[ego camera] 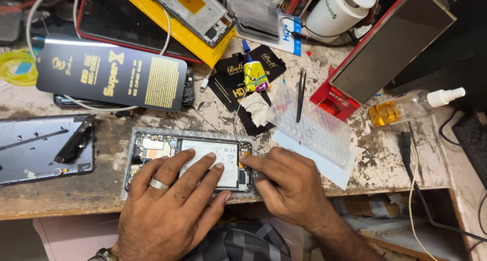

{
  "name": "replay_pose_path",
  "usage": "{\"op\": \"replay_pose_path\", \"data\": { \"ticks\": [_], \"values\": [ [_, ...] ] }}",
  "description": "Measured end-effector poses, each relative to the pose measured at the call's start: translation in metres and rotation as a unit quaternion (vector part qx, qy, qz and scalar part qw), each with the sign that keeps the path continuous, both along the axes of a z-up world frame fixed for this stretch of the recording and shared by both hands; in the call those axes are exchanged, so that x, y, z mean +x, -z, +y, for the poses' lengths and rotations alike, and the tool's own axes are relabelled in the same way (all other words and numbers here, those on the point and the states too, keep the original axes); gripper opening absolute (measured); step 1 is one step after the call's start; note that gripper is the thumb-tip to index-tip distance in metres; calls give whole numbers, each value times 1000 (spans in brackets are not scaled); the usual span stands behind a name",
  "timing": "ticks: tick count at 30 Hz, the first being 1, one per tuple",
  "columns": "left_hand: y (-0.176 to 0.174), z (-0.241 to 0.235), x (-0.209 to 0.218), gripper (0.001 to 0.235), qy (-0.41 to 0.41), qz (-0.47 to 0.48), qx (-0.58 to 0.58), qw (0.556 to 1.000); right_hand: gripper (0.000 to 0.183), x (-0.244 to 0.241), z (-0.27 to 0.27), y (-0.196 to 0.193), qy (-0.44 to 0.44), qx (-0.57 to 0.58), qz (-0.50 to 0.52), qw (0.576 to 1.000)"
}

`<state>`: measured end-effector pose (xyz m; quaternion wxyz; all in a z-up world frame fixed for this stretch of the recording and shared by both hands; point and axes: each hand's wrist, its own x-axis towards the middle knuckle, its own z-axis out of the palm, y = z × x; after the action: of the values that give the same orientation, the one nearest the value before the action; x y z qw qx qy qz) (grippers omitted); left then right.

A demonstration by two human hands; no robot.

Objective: The person reassembles a disassembled smartphone by aligning the back cover and securing internal components with a screwdriver. After powering on the device, they enter a passcode and navigate the touchscreen to verify functionality.

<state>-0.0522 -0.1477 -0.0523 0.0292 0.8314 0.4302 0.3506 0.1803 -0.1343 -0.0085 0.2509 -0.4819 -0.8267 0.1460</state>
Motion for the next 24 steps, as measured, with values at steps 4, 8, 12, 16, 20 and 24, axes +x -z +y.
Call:
{"op": "replay_pose_path", "data": {
  "ticks": [4, 8, 12, 16, 20, 24],
  "values": [
    [0, 0, -1, 42, 1, -3, 1, 1000, 42, 1, 0, 4, -1, 21, -12, 1000],
    [-2, 1, 1, 42, -1, -5, 7, 1000, 41, 7, 2, 6, 2, -29, 50, 998],
    [1, -1, 1, 43, -4, 4, 3, 1000, 36, 11, -2, 10, 50, -22, 77, 996],
    [2, 0, 1, 43, -3, 5, -1, 1000, 40, 8, -3, 10, 46, -32, 52, 997],
    [3, 1, 0, 42, 1, 8, -3, 1000, 39, 7, -1, 10, 47, -55, 40, 997],
    [1, 2, 0, 42, 3, -1, 5, 1000, 36, 8, -1, 8, 40, -45, 59, 996]
  ]
}}
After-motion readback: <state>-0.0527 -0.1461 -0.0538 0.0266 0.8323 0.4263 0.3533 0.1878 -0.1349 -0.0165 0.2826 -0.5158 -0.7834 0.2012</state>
